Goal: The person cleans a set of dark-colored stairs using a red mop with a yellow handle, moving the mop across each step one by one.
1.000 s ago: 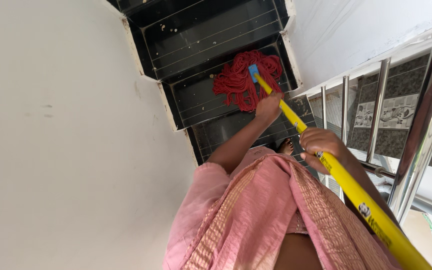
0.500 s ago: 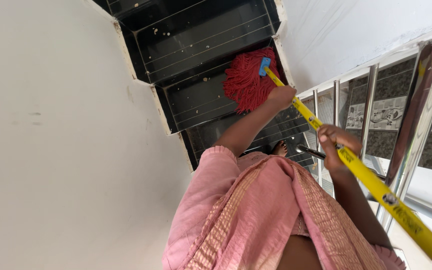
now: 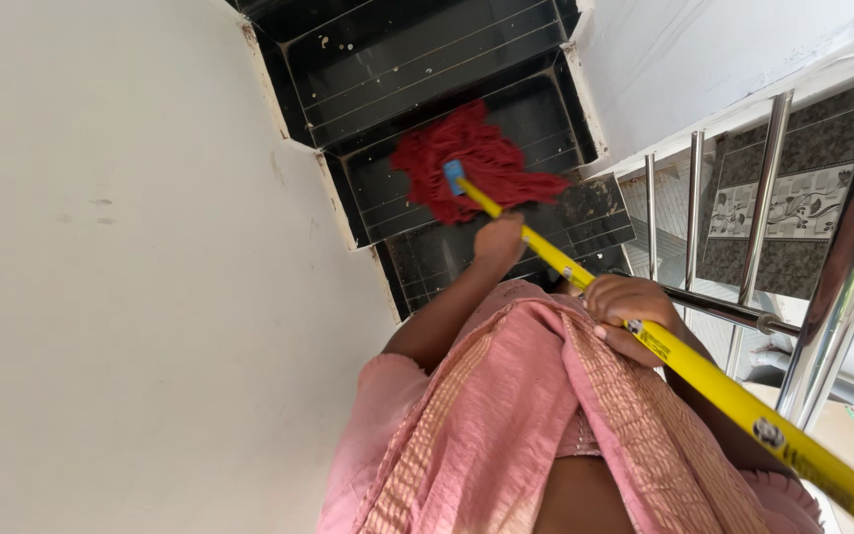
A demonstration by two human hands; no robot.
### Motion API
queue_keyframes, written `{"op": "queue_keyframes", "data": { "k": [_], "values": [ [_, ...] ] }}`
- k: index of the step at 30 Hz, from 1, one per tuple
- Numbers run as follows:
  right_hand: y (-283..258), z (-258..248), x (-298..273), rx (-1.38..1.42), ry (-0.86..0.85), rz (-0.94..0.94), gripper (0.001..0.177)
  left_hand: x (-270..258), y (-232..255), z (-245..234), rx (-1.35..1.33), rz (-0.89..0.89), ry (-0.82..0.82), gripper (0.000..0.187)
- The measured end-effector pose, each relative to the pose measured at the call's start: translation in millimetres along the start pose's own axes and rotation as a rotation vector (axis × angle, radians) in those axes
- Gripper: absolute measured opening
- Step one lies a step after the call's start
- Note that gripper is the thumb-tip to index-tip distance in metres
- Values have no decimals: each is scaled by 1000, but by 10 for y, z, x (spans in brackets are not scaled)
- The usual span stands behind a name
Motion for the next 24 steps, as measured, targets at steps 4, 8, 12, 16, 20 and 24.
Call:
{"op": "queue_keyframes", "data": {
  "k": [4, 8, 12, 16, 20, 24],
  "values": [
    [121, -18, 108, 163, -45, 36, 31, -141, -249, -92, -30, -114, 37, 23],
    [66, -175, 59, 52, -21, 33, 31, 15, -26, 4, -56, -52, -20, 24],
    [213, -351, 4, -85, 100, 47, 29, 579, 326, 113, -65, 20, -40, 29],
    [531, -396, -56, -223, 257, 88, 32, 1321, 739, 211, -87, 188, -17, 27],
    [585, -565, -178, -296, 528, 89, 24, 1699, 924, 418, -123, 123, -256, 27],
    [481, -616, -246, -227, 698, 65, 17, 1816, 1051, 597, 76, 287, -215, 19]
  ]
}}
Point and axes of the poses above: each hand's wrist, its own x-axis towards the middle knuckle, its own z-axis out of the palm, y = z × x, the point moved 6 cm from there along x, towards the middle knuckle, and after that the axes turned 15 degrees about -x, right-handed, at the moved point
